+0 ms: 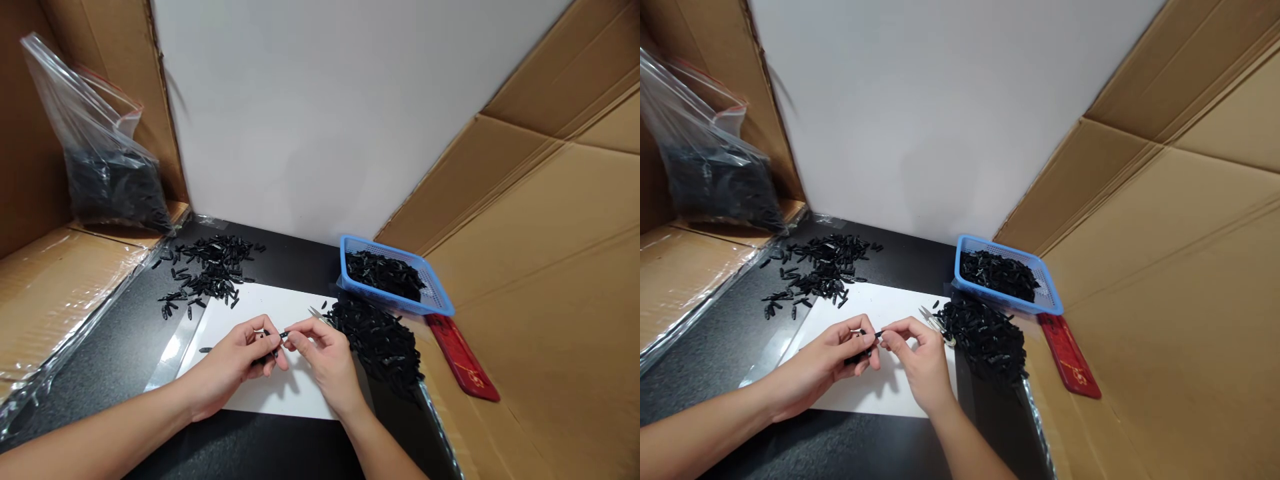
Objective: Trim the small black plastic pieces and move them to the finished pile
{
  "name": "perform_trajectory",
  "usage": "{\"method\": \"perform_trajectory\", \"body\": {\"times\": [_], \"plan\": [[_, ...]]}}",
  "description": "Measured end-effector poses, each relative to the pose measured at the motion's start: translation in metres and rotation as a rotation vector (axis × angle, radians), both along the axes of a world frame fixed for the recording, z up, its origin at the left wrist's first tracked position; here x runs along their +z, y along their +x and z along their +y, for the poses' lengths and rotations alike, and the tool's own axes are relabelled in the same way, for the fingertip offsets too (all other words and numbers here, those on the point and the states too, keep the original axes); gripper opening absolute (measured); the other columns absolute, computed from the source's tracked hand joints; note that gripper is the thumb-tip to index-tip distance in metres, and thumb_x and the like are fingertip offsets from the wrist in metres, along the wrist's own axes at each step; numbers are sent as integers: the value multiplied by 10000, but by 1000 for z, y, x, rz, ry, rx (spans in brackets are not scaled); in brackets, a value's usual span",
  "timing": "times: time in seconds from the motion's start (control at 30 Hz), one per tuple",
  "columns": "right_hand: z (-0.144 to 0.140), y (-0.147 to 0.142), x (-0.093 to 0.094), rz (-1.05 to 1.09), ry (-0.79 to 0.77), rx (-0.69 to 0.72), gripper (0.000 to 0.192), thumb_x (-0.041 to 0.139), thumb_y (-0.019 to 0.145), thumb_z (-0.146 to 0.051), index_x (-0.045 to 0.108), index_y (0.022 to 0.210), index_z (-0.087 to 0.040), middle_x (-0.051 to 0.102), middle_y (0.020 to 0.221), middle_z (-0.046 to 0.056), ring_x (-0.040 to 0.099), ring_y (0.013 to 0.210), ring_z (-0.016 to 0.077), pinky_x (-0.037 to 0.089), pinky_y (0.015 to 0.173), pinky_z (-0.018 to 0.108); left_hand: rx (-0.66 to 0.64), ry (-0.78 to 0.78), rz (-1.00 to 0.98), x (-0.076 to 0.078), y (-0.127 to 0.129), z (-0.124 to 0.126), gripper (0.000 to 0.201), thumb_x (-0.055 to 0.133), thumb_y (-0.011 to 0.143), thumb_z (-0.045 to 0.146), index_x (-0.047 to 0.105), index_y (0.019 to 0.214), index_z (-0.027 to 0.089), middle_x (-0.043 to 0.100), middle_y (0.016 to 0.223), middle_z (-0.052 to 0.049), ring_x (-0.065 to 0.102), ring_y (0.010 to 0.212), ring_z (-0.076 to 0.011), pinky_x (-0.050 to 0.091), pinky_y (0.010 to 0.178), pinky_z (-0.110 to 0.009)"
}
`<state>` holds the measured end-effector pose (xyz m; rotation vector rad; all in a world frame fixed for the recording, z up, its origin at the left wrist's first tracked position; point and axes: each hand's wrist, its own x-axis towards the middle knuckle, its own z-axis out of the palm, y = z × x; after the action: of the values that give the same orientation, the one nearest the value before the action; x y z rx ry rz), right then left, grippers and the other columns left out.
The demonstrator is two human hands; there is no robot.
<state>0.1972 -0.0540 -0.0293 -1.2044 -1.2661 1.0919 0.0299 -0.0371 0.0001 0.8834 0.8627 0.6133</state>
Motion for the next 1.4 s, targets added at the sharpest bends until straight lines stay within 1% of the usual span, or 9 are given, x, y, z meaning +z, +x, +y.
{"method": "perform_trajectory", "body": {"times": [0.1,0.27,0.43,0.53,0.7,0.8,0.97,1.2,1.4], "plan": [[0,0,0,-96,59,-25,113,717,766,-305,726,811,-201,714,744,38,635,725,205,486,711,319,-14,53,46,-1,0,1,261,668,793,414,546,723,195,665,688,-4,466,610,-118,349,622,-233],[-2,-2,4,-180,102,28,126,655,815,-284,699,741,-192,698,703,30,608,682,184,470,688,301,-28,124,71,-3,1,2,277,665,796,430,525,725,202,650,672,9,463,610,-120,341,606,-227],[-1,-2,4,21,-6,54,222,616,846,-366,692,771,-172,682,638,22,621,602,166,483,627,281,-63,128,45,-5,0,0,262,629,833,428,524,754,201,659,705,12,456,623,-112,344,619,-221],[1,-1,3,112,-30,-11,285,590,858,-421,696,775,-171,651,603,9,588,545,144,470,582,268,-61,135,85,-5,0,0,267,615,845,430,515,754,200,663,711,12,449,618,-107,331,607,-219],[1,-4,3,198,-97,-31,144,759,710,-319,733,739,-181,669,626,5,569,577,140,460,603,265,-34,228,123,-6,1,3,268,611,848,437,512,766,202,662,709,9,461,622,-113,330,601,-232],[0,-6,2,265,-135,-29,76,767,685,-262,764,731,-201,698,659,13,591,636,156,467,643,273,-36,264,134,-7,0,4,240,606,856,426,538,808,201,659,736,10,467,636,-114,326,596,-234],[1,-6,2,324,-102,-30,59,752,703,-241,787,749,-229,705,686,13,604,683,170,467,683,290,0,210,109,-9,1,3,224,635,838,398,577,949,212,676,818,-2,460,673,-121,317,592,-232],[3,-4,-2,337,-103,-23,84,768,696,-268,789,771,-236,681,706,10,567,687,162,438,677,290,86,121,64,-13,-2,7,238,678,792,404,593,759,184,652,764,-2,397,621,-109,281,576,-229],[3,-5,-3,393,-127,-5,122,776,699,-285,773,797,-212,668,724,15,552,703,158,417,686,284,137,80,51,-14,-4,7,197,753,728,346,659,773,179,610,703,23,449,668,-112,305,618,-216]]}}
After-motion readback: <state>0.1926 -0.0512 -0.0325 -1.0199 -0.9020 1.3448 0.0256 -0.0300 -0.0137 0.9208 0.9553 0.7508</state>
